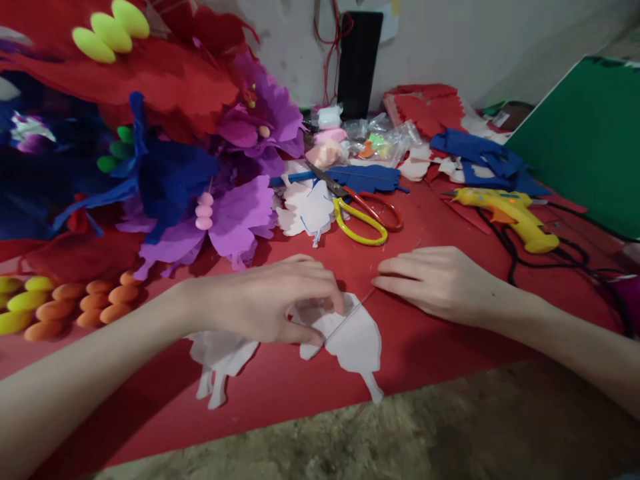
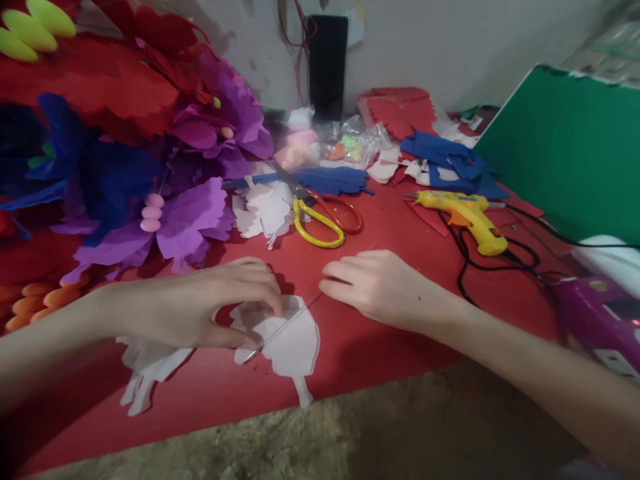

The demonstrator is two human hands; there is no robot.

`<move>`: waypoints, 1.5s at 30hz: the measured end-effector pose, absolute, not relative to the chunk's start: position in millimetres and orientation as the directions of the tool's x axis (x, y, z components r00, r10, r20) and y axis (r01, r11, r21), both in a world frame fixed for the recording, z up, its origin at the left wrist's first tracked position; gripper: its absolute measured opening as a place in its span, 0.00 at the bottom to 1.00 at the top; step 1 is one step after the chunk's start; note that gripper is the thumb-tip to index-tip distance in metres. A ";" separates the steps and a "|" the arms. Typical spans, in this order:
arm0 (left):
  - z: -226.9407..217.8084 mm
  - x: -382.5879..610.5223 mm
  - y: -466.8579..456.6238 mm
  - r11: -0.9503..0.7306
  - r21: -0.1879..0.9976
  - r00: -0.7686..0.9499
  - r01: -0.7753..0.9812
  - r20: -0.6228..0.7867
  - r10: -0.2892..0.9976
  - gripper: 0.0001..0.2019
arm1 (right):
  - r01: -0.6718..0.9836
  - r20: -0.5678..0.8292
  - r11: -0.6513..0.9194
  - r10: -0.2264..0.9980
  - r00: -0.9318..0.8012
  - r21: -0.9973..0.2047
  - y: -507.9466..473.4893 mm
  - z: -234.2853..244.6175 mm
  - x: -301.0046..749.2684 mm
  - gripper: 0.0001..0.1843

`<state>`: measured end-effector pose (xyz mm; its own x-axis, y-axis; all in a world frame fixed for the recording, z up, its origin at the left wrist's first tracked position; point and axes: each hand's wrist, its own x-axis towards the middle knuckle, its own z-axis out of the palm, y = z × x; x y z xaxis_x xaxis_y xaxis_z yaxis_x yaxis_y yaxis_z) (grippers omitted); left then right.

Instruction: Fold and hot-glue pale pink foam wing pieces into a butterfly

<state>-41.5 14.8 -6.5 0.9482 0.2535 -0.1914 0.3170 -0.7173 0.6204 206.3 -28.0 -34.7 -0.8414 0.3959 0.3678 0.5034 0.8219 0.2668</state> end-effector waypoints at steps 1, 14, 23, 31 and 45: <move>-6.8 -41.5 15.0 -0.719 0.622 0.950 0.310 -0.185 0.250 0.14 | 0.504 0.365 0.823 0.399 -0.841 0.263 -28.1 -34.7 206.1 0.18; -8.9 -41.6 15.8 -0.722 0.633 0.959 0.281 -0.161 0.232 0.14 | 0.505 0.362 0.809 0.394 -0.845 0.299 -29.9 -35.6 205.0 0.18; -9.5 -42.5 17.5 -0.720 0.641 0.964 0.265 -0.163 0.210 0.17 | 0.485 0.345 0.824 0.382 -0.857 0.293 -31.7 -34.5 206.1 0.16; -9.4 -41.3 16.3 -0.755 0.602 0.966 0.260 -0.160 0.205 0.18 | 0.528 0.398 0.847 0.463 -0.792 0.067 -31.0 -37.6 206.1 0.10; -10.8 -42.5 17.7 -0.759 0.602 0.969 0.248 -0.147 0.200 0.20 | 0.571 0.366 0.811 0.573 -0.733 -0.125 -36.5 -45.5 190.0 0.12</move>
<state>-42.5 17.7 -10.8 0.9686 0.2005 -0.1468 0.2483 -0.7586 0.6024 190.0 -36.5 -45.5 -0.7334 0.5729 0.3659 0.5714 0.8111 -0.1247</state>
